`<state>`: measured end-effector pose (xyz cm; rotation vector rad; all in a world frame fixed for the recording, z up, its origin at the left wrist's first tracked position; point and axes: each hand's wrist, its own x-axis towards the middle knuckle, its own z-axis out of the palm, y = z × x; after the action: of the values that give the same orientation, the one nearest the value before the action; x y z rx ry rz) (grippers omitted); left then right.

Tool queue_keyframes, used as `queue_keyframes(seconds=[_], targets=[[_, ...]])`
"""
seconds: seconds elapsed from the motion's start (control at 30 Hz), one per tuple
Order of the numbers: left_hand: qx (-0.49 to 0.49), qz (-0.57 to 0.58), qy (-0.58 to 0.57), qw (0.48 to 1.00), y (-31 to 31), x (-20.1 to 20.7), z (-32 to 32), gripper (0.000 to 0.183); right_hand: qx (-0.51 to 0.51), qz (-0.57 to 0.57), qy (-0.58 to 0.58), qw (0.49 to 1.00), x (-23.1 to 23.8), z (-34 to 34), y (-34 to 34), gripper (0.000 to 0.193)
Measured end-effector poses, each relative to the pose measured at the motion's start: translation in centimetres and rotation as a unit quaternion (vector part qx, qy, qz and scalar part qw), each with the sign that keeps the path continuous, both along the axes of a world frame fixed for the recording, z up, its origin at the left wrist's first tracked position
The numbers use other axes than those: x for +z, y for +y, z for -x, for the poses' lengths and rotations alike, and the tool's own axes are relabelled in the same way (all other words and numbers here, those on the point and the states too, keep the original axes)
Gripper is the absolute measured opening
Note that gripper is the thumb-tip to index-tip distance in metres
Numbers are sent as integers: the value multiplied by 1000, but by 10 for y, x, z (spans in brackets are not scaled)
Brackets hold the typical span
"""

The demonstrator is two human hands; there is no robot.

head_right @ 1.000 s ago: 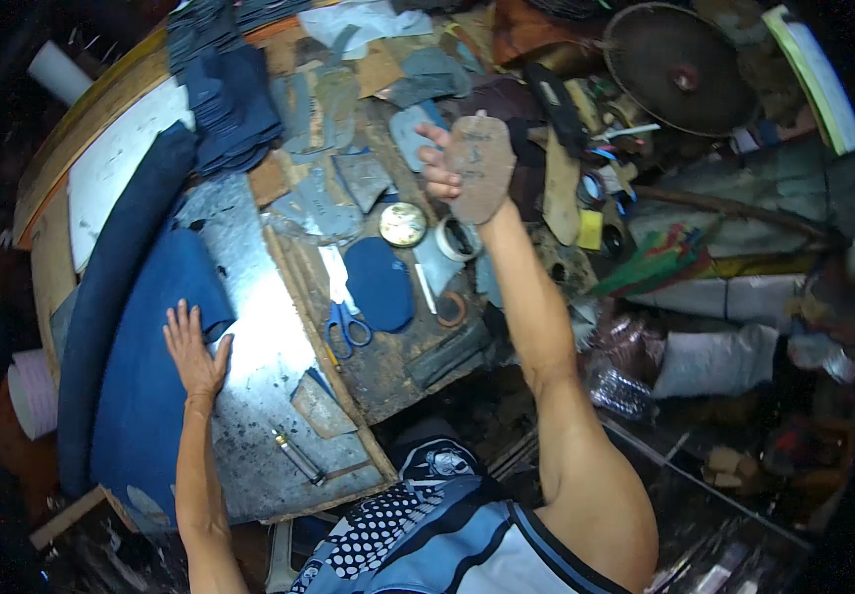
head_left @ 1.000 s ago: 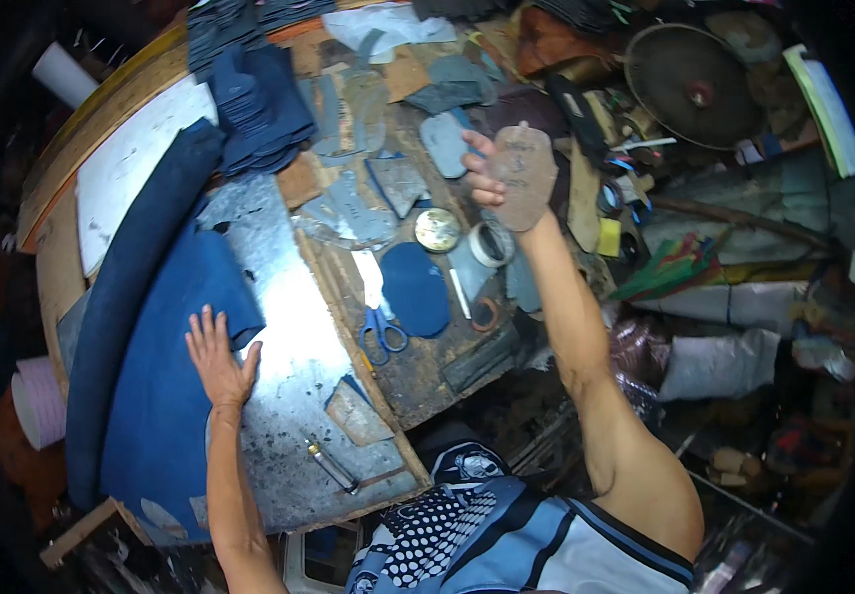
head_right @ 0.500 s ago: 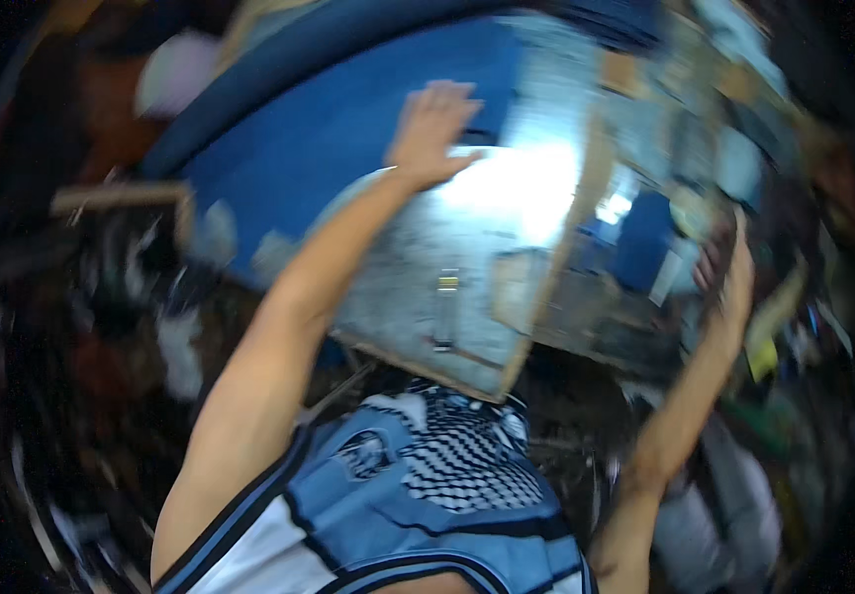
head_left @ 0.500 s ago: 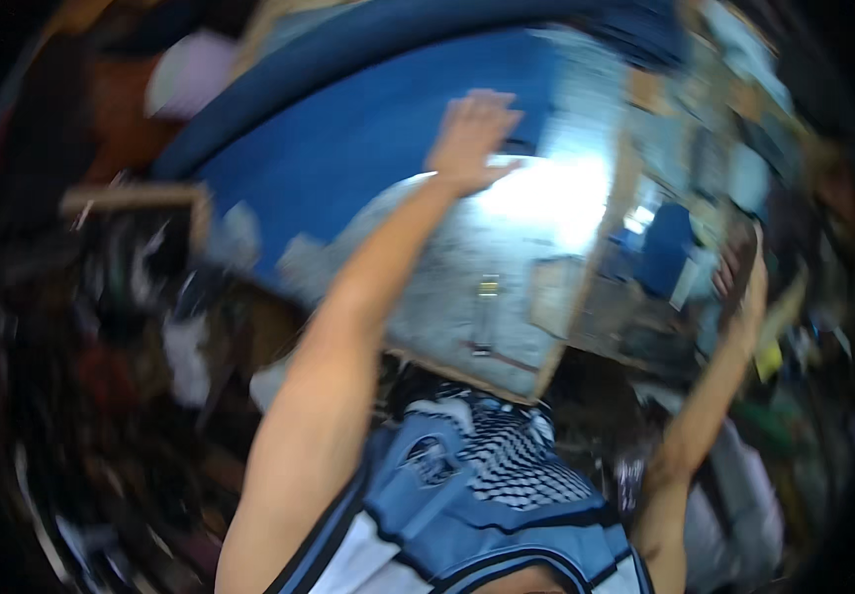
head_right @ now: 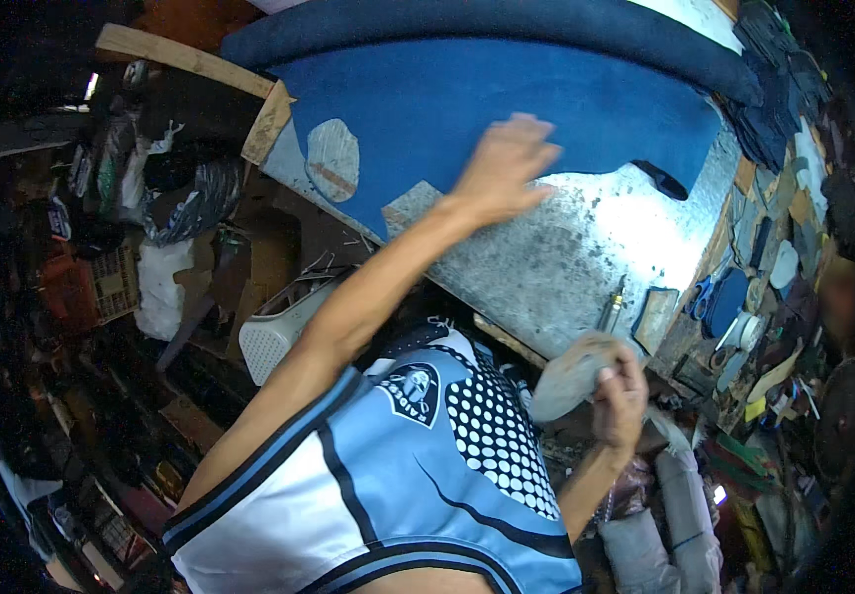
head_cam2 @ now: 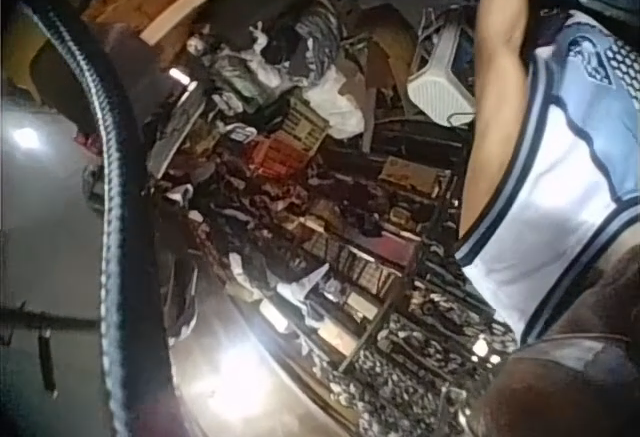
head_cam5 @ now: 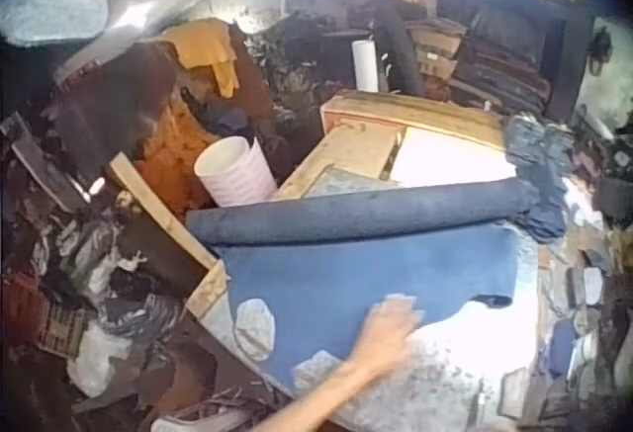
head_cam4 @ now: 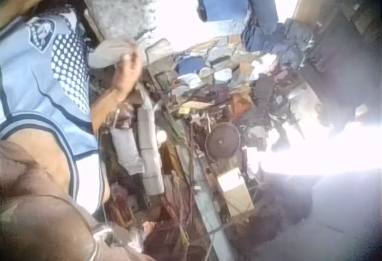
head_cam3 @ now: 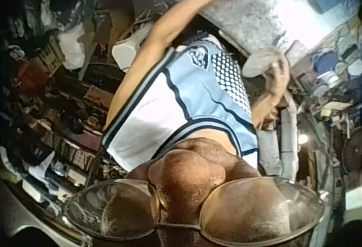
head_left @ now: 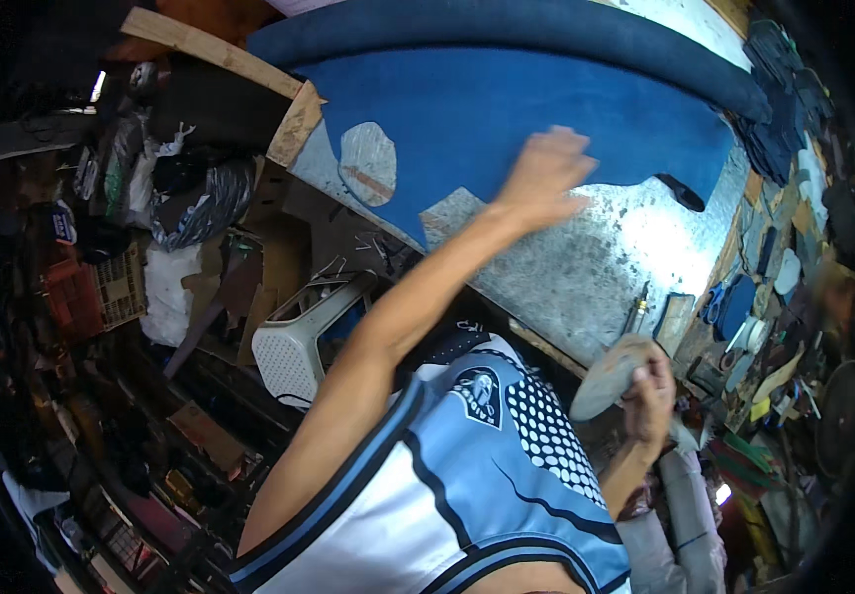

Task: Cutting out shoe upper components from blue material using a blade and cardboard templates.

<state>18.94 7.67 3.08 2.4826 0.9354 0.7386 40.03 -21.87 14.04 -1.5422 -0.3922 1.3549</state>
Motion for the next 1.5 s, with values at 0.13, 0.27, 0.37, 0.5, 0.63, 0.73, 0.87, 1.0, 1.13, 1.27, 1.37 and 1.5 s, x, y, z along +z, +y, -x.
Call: queue_keyframes(seconds=[0.13,0.27,0.37,0.5,0.63,0.73,0.87,1.0,1.13,1.27,1.37,1.5], targets=[[196,35,243,949,-13,-27,165,69,-49,31,97,994,6,102,22,73],[187,15,229,955,21,-30,235,71,6,44,0,999,-4,134,45,48],[179,14,226,957,50,-42,228,73,77,67,-94,990,0,121,73,22],[81,38,268,959,10,-27,179,76,80,-33,-129,988,32,137,119,31],[-127,146,208,959,-81,-10,165,78,253,-130,-575,767,23,132,148,28],[-151,183,89,967,-121,-17,179,73,320,-148,-662,661,26,135,174,28],[61,58,34,996,-104,-10,220,54,265,-182,-638,699,39,166,218,20],[222,30,14,975,-75,2,242,39,250,-242,-492,798,8,187,269,19],[242,72,-79,964,-64,0,243,36,263,-41,-202,943,-49,218,301,24],[285,145,-75,945,-51,0,241,52,328,3,-145,933,-84,222,302,32],[259,79,-37,962,-43,-4,232,78,312,-8,-173,934,-91,224,299,30],[247,75,-24,966,-48,-16,227,81,298,-10,-236,925,-93,226,298,29]])
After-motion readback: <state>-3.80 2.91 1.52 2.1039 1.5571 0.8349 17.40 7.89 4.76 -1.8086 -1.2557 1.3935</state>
